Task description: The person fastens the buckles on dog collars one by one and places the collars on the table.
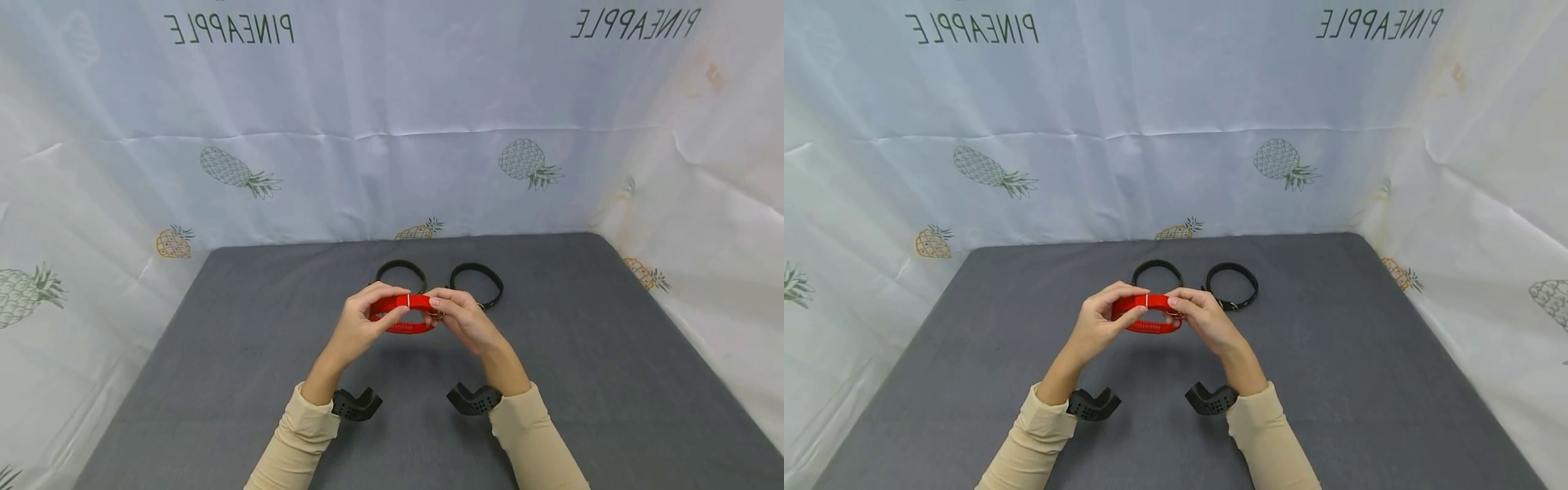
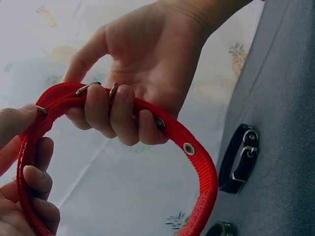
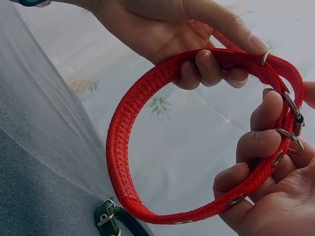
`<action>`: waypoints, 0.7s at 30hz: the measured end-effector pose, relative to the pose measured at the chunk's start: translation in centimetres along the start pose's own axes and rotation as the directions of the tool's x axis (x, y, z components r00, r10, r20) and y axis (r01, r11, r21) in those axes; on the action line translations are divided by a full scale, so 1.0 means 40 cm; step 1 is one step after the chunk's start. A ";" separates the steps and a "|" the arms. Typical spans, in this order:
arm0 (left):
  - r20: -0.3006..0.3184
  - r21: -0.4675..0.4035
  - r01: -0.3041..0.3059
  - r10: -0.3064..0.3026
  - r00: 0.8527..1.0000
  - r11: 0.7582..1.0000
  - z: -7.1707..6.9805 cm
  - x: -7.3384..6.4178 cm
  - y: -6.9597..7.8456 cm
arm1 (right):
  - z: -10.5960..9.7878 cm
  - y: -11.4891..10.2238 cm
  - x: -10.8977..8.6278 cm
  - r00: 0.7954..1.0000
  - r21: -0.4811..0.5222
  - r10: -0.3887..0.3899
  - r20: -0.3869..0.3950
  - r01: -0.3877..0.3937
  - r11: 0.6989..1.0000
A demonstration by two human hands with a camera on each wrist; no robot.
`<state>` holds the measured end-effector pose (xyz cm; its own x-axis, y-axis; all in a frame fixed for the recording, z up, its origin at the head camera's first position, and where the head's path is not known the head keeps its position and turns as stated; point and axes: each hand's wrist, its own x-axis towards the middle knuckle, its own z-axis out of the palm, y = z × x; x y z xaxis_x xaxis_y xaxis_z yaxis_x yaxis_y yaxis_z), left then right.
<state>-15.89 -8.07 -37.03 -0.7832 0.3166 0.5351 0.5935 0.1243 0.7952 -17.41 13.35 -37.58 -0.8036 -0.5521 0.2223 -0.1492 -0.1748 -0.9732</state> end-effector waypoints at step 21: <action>0.006 0.018 0.003 -0.003 1.000 1.000 0.005 -0.005 -0.009 | 0.017 0.003 0.001 0.992 -0.177 -0.026 -0.121 0.004 0.984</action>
<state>-15.90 -7.99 -37.49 -0.7836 0.3222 0.5312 0.5949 0.1425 0.7911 -17.07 12.76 -37.67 -0.8632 -0.4449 0.2385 -0.2518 -0.0300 -0.9673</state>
